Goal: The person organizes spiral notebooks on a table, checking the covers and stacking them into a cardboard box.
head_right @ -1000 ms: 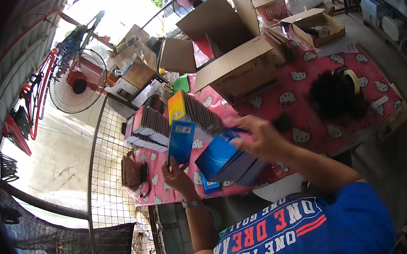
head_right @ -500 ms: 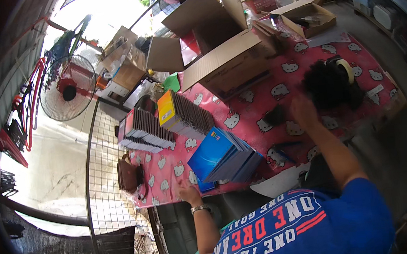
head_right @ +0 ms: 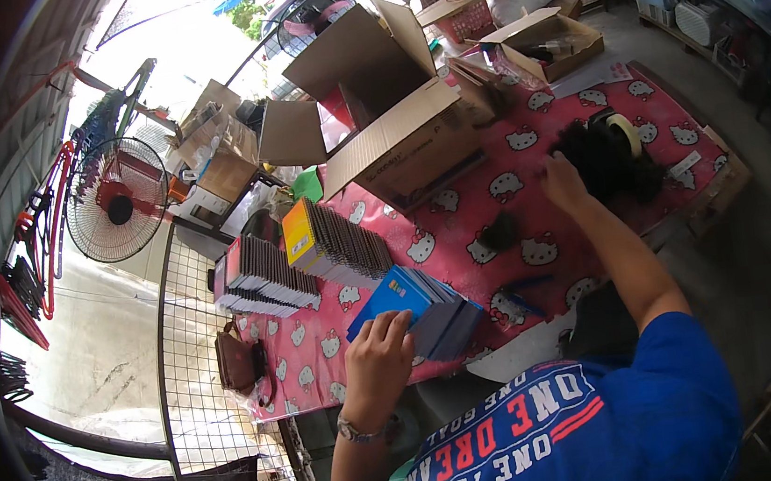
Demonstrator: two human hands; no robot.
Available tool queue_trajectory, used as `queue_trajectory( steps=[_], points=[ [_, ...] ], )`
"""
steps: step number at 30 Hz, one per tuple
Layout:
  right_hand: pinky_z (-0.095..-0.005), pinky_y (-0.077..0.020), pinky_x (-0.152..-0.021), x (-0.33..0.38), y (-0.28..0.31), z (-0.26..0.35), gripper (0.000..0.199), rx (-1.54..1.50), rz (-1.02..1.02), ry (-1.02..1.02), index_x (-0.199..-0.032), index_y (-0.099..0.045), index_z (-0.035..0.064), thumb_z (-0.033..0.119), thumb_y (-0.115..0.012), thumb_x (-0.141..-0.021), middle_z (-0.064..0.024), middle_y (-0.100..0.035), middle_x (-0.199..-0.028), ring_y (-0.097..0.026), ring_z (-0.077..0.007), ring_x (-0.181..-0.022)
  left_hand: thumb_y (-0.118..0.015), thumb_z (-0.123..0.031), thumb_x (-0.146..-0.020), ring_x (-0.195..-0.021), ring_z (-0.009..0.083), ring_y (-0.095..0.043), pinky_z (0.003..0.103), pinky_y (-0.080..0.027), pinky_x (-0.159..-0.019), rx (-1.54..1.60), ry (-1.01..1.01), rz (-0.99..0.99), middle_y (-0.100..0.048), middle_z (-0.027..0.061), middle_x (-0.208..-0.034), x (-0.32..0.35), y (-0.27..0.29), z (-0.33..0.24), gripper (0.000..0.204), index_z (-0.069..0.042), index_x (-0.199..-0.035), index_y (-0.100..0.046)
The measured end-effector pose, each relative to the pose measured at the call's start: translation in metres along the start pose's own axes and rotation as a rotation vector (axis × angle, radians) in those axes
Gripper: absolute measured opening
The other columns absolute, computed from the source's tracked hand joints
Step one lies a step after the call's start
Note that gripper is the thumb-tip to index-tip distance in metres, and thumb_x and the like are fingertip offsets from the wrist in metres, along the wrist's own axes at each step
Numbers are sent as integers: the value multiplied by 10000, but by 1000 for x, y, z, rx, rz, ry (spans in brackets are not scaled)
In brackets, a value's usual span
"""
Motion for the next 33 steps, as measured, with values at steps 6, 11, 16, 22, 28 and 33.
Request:
queue_trajectory(
  steps=[6,11,16,22,28,33],
  points=[
    [-357,-493,-815,-10,57,146,363,-768,248,380,-1220,-679,129,97,-646,-860,-73,-674,-917,-601,-227,-868,-614,-15,-817,-886,295,-647,379,-534,-729,214,12,-141,-654,136,-984,-9,36,21,261,-38,-1076,-638],
    [-337,-432,-812,9,98,237,263,-886,192,666,-1090,-747,203,143,-735,-834,20,-665,-871,-578,-134,-860,-610,-29,-845,-881,347,-642,432,-492,-798,196,130,-262,-652,174,-984,-29,25,36,217,-12,-1062,-605],
    [-349,-361,-920,8,98,252,172,-886,156,673,-993,-749,224,151,-738,-838,51,-645,-895,-597,-134,-919,-650,-94,-856,-852,317,-638,418,-437,-811,201,115,-325,-665,130,-911,-32,20,38,174,-47,-1012,-590],
    [-336,-468,-797,9,98,259,222,-971,352,676,-1058,-720,132,56,-706,-850,-14,-643,-918,-623,-191,-895,-681,-101,-848,-826,315,-641,402,-440,-807,296,78,-319,-673,113,-867,-37,26,40,142,-58,-966,-614],
    [-349,-517,-734,5,105,252,179,-973,826,387,-1061,-677,25,130,-648,-919,-130,-677,-811,-670,-250,-751,-676,-95,-852,-829,327,-639,404,-448,-806,337,27,-296,-679,117,-883,-41,26,36,132,-74,-971,-623],
    [-363,-532,-735,6,121,246,209,-799,599,748,-1109,-664,68,153,-645,-920,-116,-662,-900,-678,-265,-810,-673,-106,-854,-824,337,-629,409,-448,-801,358,31,-277,-671,121,-871,-48,24,33,121,-69,-953,-615]
  ],
)
Point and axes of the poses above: each hand's wrist, its own x-axis away from the middle knuckle, its own y-axis out of the back of the hand, z = x × y, the point moved 4 cm from there along -x, towards the middle knuckle
